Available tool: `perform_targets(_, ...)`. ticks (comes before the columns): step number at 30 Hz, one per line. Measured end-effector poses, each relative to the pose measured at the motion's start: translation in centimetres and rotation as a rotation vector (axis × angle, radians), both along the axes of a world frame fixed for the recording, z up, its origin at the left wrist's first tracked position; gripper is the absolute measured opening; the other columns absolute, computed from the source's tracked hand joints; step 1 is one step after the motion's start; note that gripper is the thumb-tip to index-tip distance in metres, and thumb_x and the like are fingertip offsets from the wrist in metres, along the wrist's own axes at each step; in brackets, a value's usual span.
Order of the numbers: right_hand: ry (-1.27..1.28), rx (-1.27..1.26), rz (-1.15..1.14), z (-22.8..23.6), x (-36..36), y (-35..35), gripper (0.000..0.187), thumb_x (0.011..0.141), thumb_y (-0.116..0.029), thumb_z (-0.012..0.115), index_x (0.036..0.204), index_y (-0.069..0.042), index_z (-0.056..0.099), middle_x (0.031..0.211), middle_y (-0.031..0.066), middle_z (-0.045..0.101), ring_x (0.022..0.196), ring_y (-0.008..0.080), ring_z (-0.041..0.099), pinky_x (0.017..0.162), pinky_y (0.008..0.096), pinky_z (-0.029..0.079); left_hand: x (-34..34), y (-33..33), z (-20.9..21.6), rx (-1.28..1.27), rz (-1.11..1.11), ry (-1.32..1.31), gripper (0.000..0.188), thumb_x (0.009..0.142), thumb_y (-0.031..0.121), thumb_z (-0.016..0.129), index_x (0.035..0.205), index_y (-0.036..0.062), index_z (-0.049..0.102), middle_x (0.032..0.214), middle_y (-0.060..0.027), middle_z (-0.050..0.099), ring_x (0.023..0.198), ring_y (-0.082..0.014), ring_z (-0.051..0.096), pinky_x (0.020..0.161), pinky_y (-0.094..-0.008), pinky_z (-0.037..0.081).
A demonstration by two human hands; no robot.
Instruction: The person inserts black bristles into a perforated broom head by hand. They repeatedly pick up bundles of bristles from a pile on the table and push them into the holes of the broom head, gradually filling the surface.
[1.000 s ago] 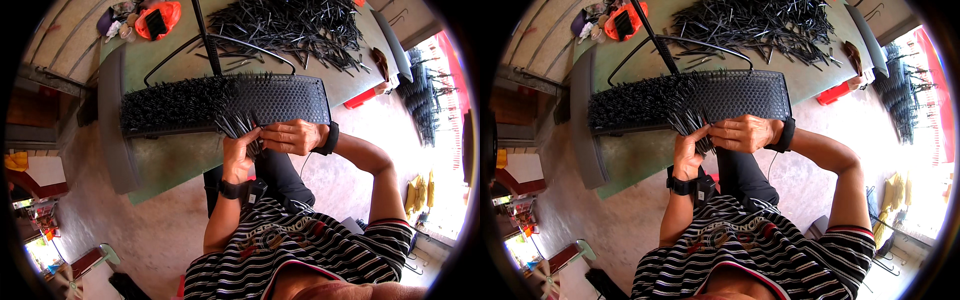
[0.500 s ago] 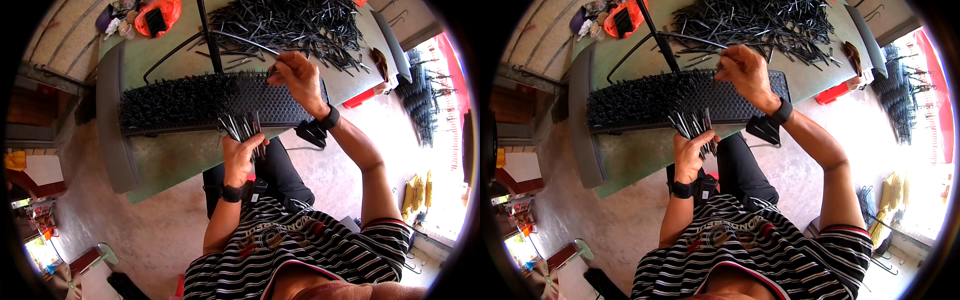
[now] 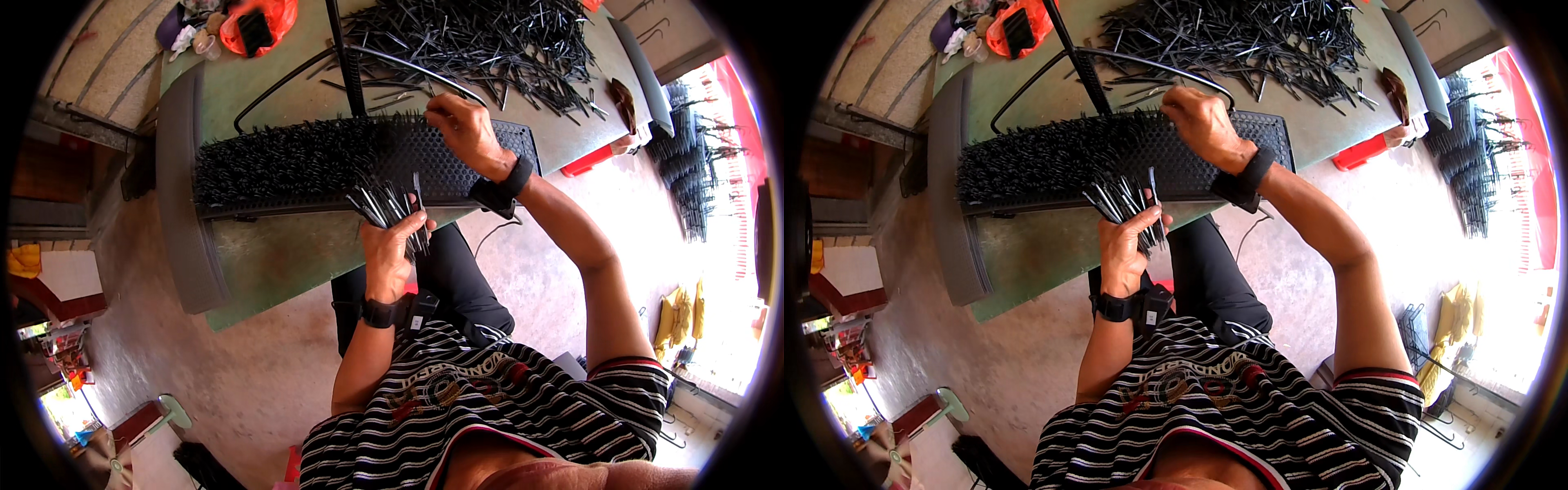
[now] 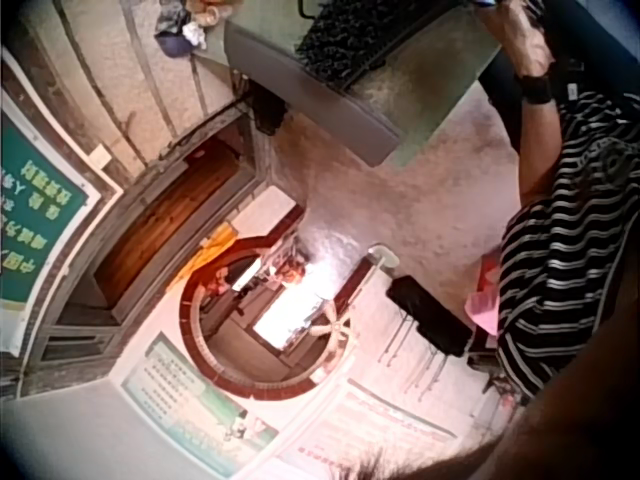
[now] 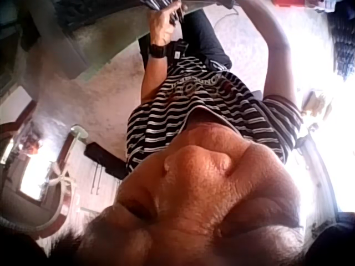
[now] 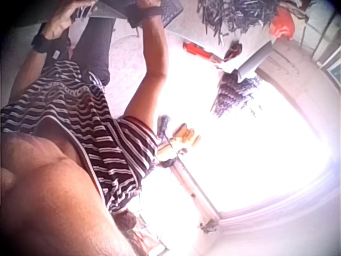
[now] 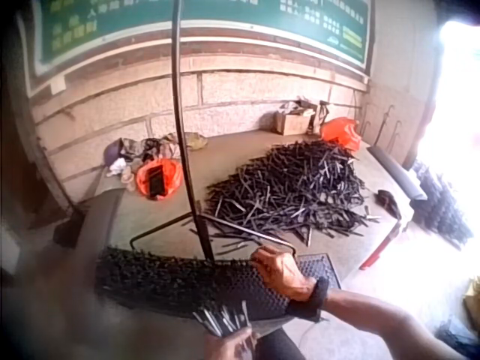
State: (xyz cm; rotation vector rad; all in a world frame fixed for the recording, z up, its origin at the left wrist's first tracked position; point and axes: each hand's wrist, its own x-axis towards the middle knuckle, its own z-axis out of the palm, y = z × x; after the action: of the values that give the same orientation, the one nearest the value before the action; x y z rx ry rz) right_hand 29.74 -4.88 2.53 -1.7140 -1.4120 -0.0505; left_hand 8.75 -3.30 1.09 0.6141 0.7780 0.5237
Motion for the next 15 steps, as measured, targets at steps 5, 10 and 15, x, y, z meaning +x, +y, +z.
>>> perform_targets(5,-0.145,-0.04,-0.033,1.2,-1.1,-0.3,0.014,0.082,-0.014,0.066,0.084,0.001,0.064,0.07,0.0123,0.062,0.051,0.0201,0.058,0.049,0.0312,0.044,0.3,0.0,0.3,-0.002,0.034,-0.001,0.028,0.067,-0.014,0.067,0.093,-0.005,0.059,0.087,-0.0105,0.063,0.059,-0.0207,0.062,0.052,-0.0313,0.054)
perform_targets(10,0.328,-0.509,0.162,3.0,-4.0,-2.4,0.019,0.079,-0.016,0.069,0.078,0.003,0.066,0.058,0.0064,0.062,0.049,0.0085,0.055,0.046,0.0247,0.044,0.6,0.0,0.3,0.038,-0.001,0.003,0.025,0.069,-0.011,0.067,0.093,-0.0041,0.06,0.081,-0.0098,0.063,0.059,-0.0212,0.063,0.052,-0.0309,0.053)
perform_targets(15,0.728,-0.262,-0.03,4.1,-2.7,-2.7,0.017,0.089,-0.007,0.056,0.101,0.005,0.058,0.079,0.0089,0.066,0.061,0.0121,0.064,0.053,0.0212,0.051,0.4,0.1,1.2,-0.062,-0.046,-0.004,0.03,0.073,-0.005,0.068,0.101,-0.0025,0.059,0.081,-0.0094,0.064,0.06,-0.0235,0.065,0.052,-0.0324,0.053)
